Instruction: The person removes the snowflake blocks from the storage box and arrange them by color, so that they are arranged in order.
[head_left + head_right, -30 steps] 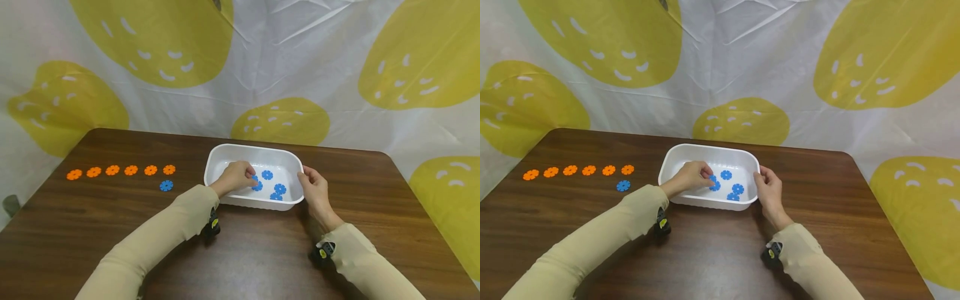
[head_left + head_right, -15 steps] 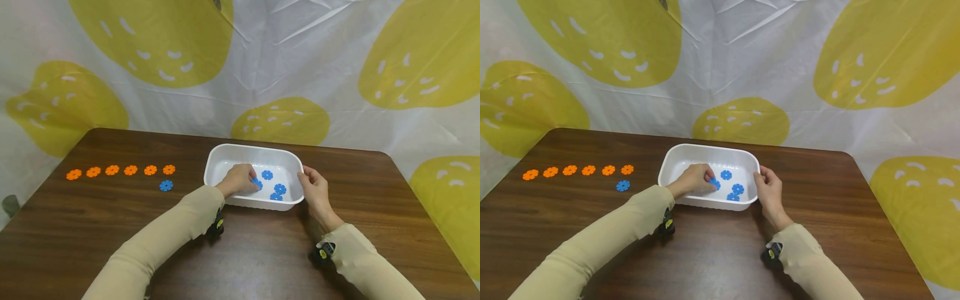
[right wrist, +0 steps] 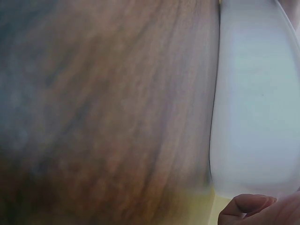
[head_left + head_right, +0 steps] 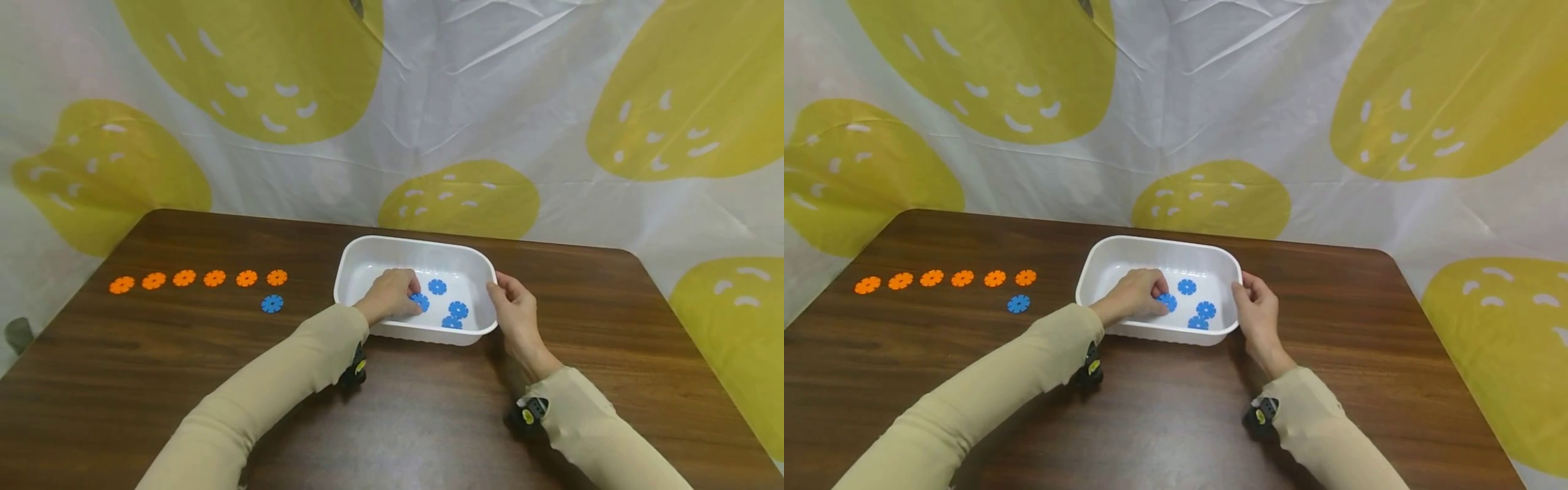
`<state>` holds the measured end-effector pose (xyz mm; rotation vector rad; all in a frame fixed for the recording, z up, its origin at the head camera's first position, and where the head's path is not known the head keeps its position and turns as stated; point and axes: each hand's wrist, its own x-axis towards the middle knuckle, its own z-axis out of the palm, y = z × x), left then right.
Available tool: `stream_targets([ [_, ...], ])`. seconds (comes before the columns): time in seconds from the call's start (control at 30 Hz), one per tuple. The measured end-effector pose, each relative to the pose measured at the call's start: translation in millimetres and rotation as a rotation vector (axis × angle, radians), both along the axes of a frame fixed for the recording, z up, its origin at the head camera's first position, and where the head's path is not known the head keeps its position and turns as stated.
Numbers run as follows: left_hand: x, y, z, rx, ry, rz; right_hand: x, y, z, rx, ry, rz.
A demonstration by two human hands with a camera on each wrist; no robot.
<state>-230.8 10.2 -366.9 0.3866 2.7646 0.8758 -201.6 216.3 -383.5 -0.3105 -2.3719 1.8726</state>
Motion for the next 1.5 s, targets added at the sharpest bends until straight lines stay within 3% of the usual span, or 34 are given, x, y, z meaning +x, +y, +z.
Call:
stream_targets([
  [0.27,-2.2,-0.7,-1.3,-0.005,0.072,-0.016,-0.4,0,0.4,-0.002,0.004,-0.004],
  [0.43,-2.8,-2.2,0.2,0.042,0.088,-0.012,0.0,-1,1.0,-0.003,0.003,0.001],
  [0.8,-0.5,-9.6,14.4,0.269,-0.015,0.085,0.9,0,0.9,-0.005,0.016,0.010],
  [1.13,7.1,-24.9,23.5,0.554,-0.064,0.144,1.5,2,1.7,0.003,0.010,0.019],
  [1.27,11.1,-36.5,27.0,0.620,-0.071,0.163,0.5,2,1.3,0.002,0.015,0.018],
  [1.5,18.5,-70.6,31.4,0.632,-0.094,0.250,-0.5,2,1.2,-0.001,0.023,0.019],
])
